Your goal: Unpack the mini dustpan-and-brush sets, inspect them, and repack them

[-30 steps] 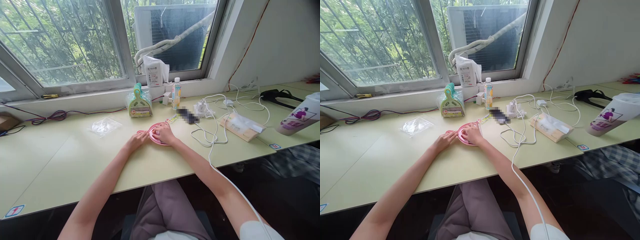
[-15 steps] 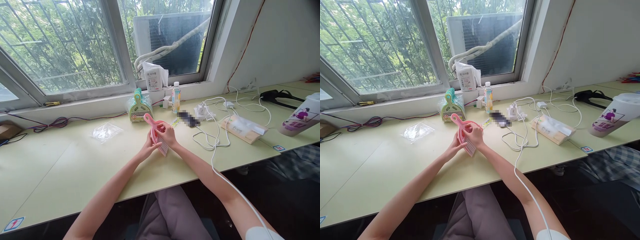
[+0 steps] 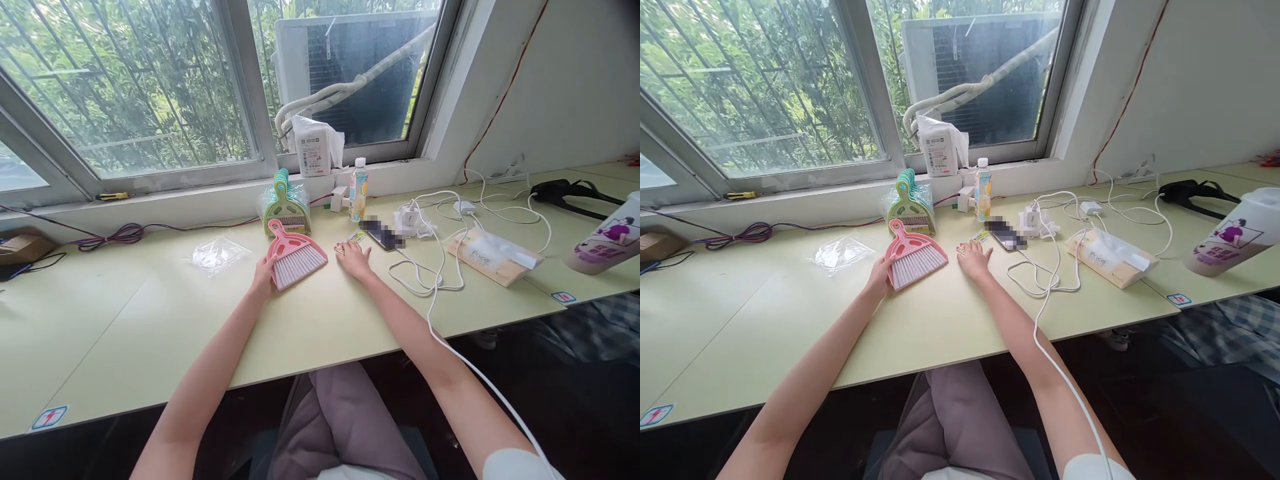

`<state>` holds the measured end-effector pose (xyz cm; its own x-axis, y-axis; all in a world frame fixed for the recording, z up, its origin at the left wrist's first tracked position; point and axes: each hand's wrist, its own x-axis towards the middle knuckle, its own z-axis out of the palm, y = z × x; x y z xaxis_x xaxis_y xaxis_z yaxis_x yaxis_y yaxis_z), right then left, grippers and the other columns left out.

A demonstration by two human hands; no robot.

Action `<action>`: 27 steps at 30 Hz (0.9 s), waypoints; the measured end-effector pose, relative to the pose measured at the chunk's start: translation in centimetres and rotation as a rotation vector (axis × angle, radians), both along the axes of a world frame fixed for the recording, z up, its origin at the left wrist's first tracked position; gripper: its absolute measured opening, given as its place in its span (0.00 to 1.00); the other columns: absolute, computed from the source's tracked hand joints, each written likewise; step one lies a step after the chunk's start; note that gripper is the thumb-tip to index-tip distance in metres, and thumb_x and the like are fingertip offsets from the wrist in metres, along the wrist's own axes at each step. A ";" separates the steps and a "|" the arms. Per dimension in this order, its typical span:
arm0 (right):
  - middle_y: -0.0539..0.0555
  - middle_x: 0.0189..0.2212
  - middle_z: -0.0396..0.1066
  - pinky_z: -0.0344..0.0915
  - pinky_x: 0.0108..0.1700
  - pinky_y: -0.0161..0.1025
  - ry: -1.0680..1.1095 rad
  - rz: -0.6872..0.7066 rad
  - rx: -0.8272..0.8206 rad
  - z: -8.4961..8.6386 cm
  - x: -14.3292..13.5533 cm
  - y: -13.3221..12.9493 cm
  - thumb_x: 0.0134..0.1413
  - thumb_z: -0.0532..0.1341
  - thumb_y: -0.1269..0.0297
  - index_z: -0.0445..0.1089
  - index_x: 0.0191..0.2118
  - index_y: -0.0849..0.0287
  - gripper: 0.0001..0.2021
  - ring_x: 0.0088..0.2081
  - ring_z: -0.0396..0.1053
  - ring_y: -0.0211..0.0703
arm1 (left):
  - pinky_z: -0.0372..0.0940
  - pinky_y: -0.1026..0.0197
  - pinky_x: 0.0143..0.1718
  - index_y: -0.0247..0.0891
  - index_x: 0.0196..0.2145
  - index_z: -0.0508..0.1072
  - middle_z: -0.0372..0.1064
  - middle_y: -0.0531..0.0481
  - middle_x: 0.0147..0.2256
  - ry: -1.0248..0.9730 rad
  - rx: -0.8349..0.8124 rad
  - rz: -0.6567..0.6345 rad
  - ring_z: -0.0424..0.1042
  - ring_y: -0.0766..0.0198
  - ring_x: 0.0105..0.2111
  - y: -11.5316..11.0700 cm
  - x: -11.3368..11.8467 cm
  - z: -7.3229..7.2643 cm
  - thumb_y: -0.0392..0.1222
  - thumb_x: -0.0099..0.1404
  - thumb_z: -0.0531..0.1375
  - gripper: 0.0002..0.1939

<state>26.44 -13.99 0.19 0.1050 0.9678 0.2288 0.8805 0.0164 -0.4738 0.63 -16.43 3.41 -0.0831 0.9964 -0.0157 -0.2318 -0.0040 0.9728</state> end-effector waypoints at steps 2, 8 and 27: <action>0.60 0.61 0.59 0.38 0.61 0.67 -0.041 0.082 -0.002 0.0 -0.3 -0.2 0.61 0.51 0.60 0.67 0.53 0.55 0.18 0.62 0.54 0.56 | 0.68 0.49 0.48 0.34 0.45 0.72 0.73 0.40 0.45 -0.035 0.004 0.010 0.73 0.52 0.45 0.4 -0.4 -0.4 0.41 0.58 0.63 0.17; 0.57 0.56 0.67 0.46 0.60 0.59 -0.120 0.219 0.060 0.8 -1.1 -1.0 0.61 0.55 0.59 0.71 0.49 0.53 0.14 0.55 0.63 0.54 | 0.67 0.51 0.51 0.35 0.47 0.70 0.71 0.41 0.49 -0.112 0.095 0.047 0.72 0.55 0.48 1.3 -0.8 -1.7 0.39 0.59 0.63 0.18; 0.54 0.33 0.77 0.59 0.47 0.44 0.281 -0.063 0.264 3.1 -0.5 -1.8 0.56 0.60 0.58 0.76 0.41 0.55 0.12 0.36 0.72 0.46 | 0.63 0.49 0.53 0.37 0.45 0.70 0.71 0.43 0.47 0.097 0.222 0.125 0.69 0.53 0.50 0.7 0.4 -1.0 0.40 0.61 0.60 0.14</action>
<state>25.91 -15.81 3.31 0.2561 0.8693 0.4227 0.7199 0.1203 -0.6836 0.98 -15.77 2.37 -0.1963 0.9564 0.2162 -0.1214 -0.2425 0.9625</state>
